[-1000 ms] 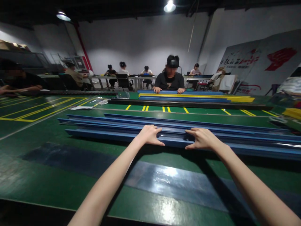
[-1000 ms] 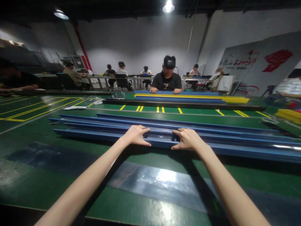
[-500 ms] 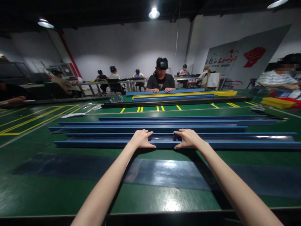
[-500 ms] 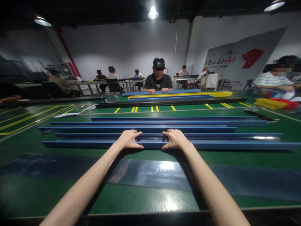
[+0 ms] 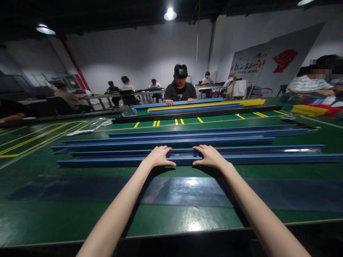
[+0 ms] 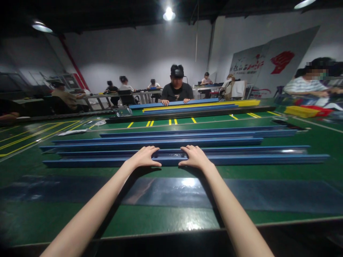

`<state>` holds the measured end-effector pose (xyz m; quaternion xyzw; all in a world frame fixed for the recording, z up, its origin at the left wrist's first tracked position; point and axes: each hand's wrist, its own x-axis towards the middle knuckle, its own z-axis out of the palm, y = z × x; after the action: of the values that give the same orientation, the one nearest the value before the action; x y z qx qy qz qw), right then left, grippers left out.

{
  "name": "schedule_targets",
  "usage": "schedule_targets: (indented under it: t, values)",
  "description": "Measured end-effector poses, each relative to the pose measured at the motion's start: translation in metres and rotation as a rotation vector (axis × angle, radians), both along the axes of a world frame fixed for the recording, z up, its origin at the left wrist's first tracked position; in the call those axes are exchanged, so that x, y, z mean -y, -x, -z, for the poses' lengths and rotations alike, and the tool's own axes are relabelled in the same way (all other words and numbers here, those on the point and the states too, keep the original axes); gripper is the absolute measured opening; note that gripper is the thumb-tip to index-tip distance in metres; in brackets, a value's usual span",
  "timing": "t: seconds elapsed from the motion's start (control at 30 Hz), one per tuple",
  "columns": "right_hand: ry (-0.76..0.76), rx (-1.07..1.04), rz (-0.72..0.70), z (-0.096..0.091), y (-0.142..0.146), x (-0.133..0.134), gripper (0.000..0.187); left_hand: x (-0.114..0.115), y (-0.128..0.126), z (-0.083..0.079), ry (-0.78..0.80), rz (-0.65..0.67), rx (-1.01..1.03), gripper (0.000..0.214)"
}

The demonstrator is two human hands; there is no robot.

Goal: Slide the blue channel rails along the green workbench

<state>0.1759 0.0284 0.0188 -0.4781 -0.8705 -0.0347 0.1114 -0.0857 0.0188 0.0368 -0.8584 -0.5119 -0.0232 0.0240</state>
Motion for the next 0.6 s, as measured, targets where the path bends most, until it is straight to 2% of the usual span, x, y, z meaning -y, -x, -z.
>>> schedule_targets:
  t: [0.1, 0.23, 0.37, 0.47, 0.6]
  values:
    - [-0.004, -0.057, 0.015, 0.001, -0.020, 0.002, 0.070, -0.001, -0.027, -0.001, -0.017, 0.072, 0.041, 0.080]
    - [-0.016, -0.152, 0.108, 0.003, -0.071, 0.007, 0.069, -0.004, -0.077, 0.000, -0.055, 0.146, 0.076, 0.065]
    - [-0.035, -0.221, 0.177, 0.008, -0.121, 0.015, 0.060, -0.005, -0.119, 0.008, -0.118, 0.090, 0.119, 0.059]
    - [-0.058, -0.220, 0.226, 0.012, -0.136, 0.020, 0.058, -0.005, -0.134, 0.016, -0.135, -0.015, 0.133, 0.061]
    - [-0.073, -0.208, 0.253, 0.016, -0.130, 0.024, 0.059, -0.005, -0.135, 0.022, -0.206, -0.057, 0.141, 0.056]
